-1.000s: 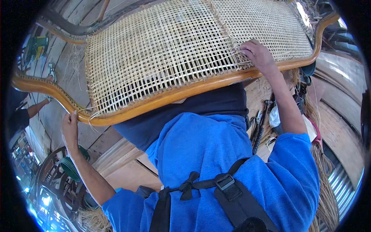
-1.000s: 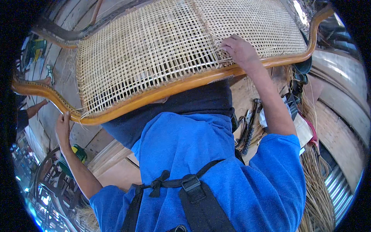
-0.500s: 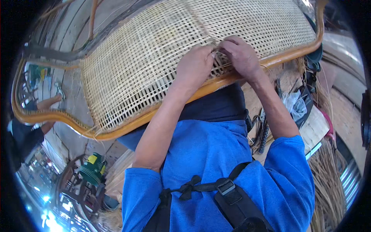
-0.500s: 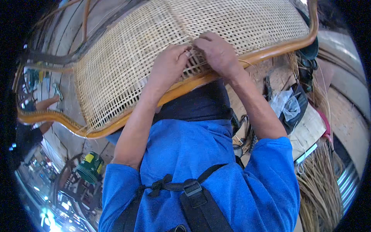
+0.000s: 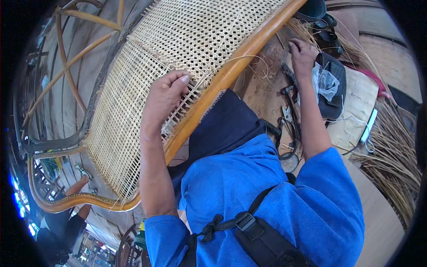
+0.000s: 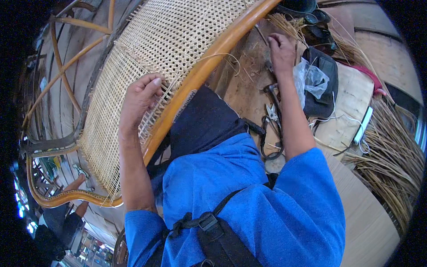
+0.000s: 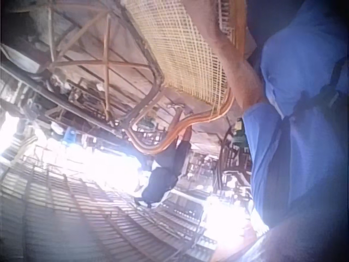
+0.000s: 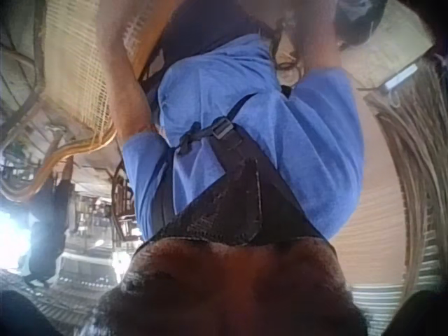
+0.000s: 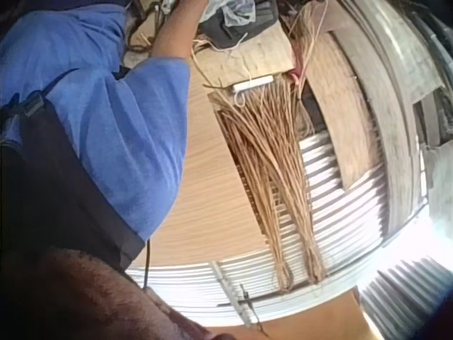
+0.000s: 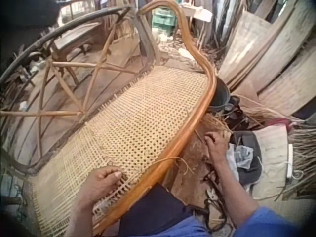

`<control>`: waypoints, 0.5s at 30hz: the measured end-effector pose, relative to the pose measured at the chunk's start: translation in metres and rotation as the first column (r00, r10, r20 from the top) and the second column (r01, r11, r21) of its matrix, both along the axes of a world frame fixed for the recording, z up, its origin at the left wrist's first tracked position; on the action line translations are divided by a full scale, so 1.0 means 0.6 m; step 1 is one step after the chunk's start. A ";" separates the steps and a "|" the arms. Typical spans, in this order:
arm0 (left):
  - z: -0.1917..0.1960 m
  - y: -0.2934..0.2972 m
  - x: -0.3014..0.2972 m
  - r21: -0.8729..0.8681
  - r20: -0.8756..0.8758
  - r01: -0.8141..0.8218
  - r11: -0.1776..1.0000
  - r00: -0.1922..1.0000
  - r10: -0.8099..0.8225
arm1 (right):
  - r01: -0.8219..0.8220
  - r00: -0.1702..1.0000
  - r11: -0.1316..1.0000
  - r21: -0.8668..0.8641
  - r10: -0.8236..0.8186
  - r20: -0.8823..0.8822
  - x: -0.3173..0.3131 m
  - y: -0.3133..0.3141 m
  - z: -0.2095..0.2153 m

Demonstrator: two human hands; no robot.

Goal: Weaving and securing rattan strips onto a wooden chair frame using a hammer and small chisel.

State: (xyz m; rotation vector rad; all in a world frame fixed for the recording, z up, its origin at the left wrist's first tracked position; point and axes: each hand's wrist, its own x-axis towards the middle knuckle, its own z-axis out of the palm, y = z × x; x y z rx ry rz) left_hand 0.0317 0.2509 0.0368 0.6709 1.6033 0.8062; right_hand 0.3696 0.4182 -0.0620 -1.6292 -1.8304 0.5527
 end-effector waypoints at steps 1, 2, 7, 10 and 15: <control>0.003 0.004 0.000 -0.011 0.036 0.012 1.000 0.999 -0.011 | 0.010 1.000 1.000 0.010 -0.010 -0.001 0.018 0.016 -0.039; 0.003 0.009 0.000 0.029 0.060 0.007 1.000 0.998 -0.009 | -0.029 0.999 0.999 0.041 0.028 0.036 0.032 0.030 -0.078; 0.001 0.011 -0.015 0.049 0.083 0.013 0.999 0.996 -0.017 | -0.083 0.952 0.993 0.079 0.056 0.299 0.027 0.053 -0.131; 0.003 0.016 -0.018 -0.024 0.137 0.036 0.999 0.990 -0.033 | -0.073 0.914 0.997 -0.027 0.078 0.397 0.039 0.057 -0.132; 0.002 0.023 -0.014 -0.023 0.127 0.032 0.999 0.991 -0.029 | -0.121 0.982 0.979 0.162 0.094 0.165 0.094 0.028 -0.108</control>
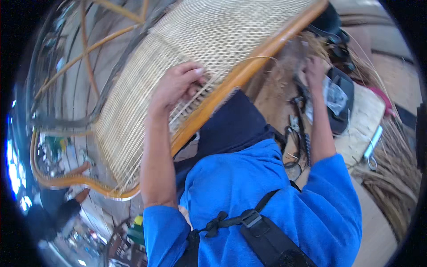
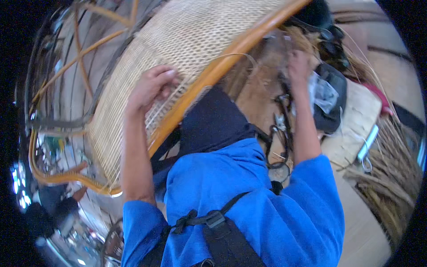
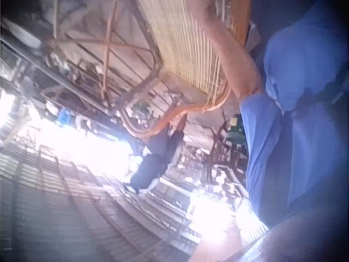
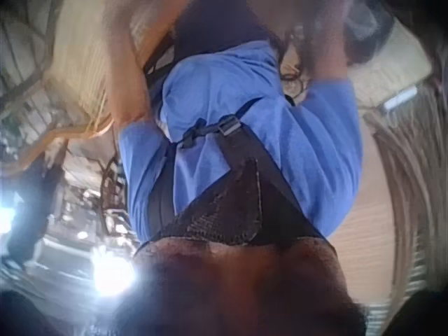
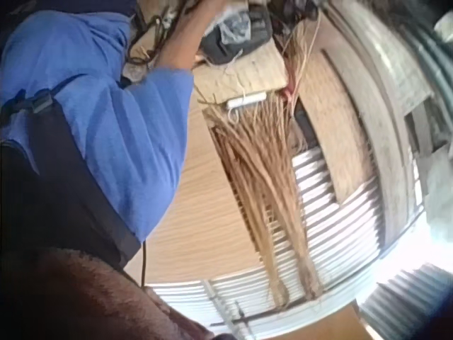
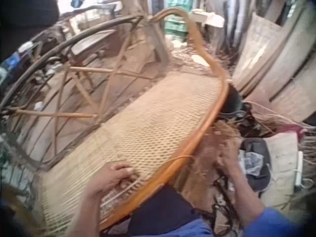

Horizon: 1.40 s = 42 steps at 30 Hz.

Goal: Weaving and securing rattan strips onto a wooden chair frame using a hammer and small chisel.

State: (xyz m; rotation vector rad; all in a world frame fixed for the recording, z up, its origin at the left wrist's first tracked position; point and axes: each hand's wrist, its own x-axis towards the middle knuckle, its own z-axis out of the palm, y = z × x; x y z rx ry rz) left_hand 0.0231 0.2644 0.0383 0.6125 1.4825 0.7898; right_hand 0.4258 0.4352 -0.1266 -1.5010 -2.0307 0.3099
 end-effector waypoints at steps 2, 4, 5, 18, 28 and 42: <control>0.006 -0.015 -0.017 -0.015 -0.046 -0.055 0.998 0.998 0.054 | 0.045 0.906 0.830 -0.556 -0.268 -0.326 -0.123 -0.088 0.209; 0.006 -0.007 -0.012 0.019 -0.031 0.035 0.999 0.999 -0.034 | -0.132 0.846 0.865 -0.484 -0.156 -0.510 -0.152 -0.140 0.274; 0.005 -0.008 -0.013 0.013 -0.036 0.009 1.000 0.999 -0.009 | -0.188 0.850 0.849 -0.494 -0.111 -0.514 -0.175 -0.160 0.298; -0.009 -0.014 -0.010 0.062 -0.019 0.013 0.998 1.000 -0.012 | -0.281 0.959 0.751 -0.597 0.231 -0.162 -0.350 -0.192 0.314; 0.001 -0.015 0.000 0.092 -0.041 -0.019 0.996 0.999 0.023 | -0.247 0.962 0.727 -0.641 0.264 -0.072 -0.380 -0.198 0.314; -0.010 -0.012 0.013 0.149 -0.168 -0.066 0.987 0.981 0.091 | -0.318 0.945 0.812 -0.490 0.313 -0.096 -0.390 -0.206 0.314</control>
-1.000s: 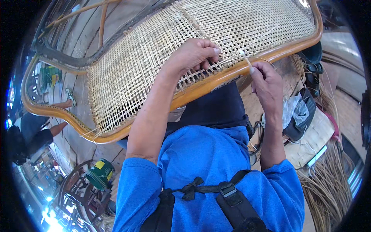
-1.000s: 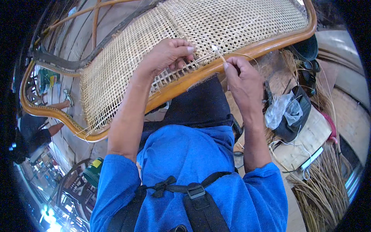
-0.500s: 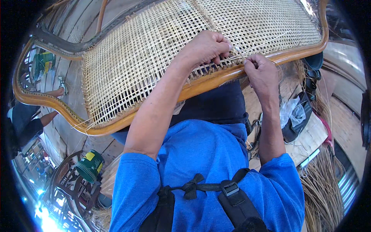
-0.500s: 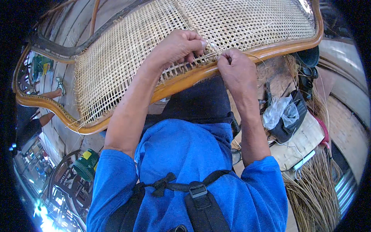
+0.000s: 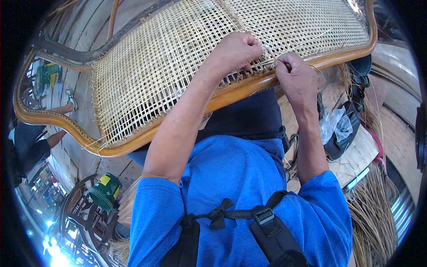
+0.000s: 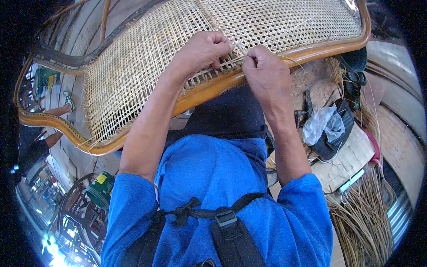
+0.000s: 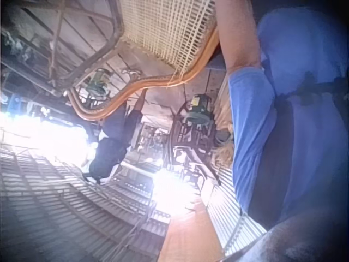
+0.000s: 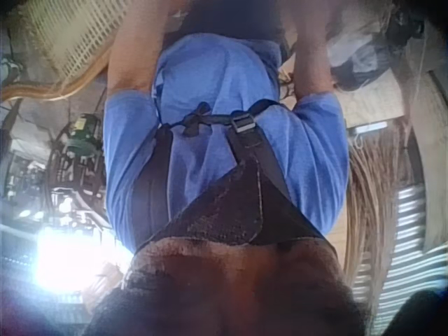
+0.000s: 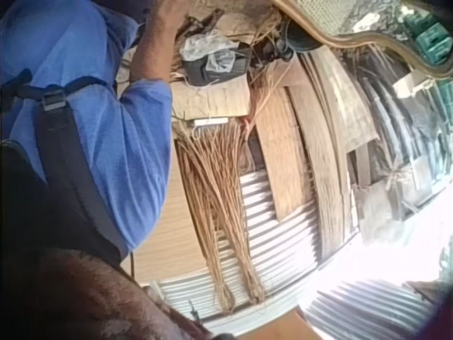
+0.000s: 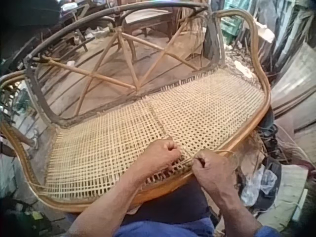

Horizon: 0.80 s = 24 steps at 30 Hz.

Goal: Weaving and securing rattan strips onto a wooden chair frame using a hammer and small chisel.

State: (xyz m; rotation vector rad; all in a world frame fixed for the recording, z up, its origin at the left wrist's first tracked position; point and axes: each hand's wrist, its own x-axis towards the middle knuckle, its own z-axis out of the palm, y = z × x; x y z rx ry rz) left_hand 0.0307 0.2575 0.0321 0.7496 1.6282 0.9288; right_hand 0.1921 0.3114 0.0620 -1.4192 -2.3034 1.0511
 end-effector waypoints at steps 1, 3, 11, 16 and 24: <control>-0.003 0.001 0.001 0.017 -0.053 0.014 1.000 0.998 -0.013 | -0.008 1.000 1.000 0.020 0.008 -0.002 0.000 0.000 0.000; -0.009 0.002 0.001 0.012 -0.069 0.013 1.000 0.998 -0.013 | -0.015 1.000 0.999 0.039 0.015 -0.004 0.003 -0.001 -0.001; -0.013 0.000 0.000 -0.003 -0.012 0.014 1.000 1.000 -0.014 | -0.119 0.993 0.979 0.168 0.121 -0.003 0.007 0.004 -0.014; -0.017 0.003 -0.001 -0.010 -0.045 -0.005 1.000 0.999 0.005 | -0.100 0.984 0.974 0.202 0.127 -0.122 0.031 -0.001 0.009; 0.018 -0.005 0.013 -0.006 -0.148 -0.063 0.998 0.987 0.061 | 0.499 0.661 0.855 -0.143 -0.482 -0.575 0.203 0.025 0.010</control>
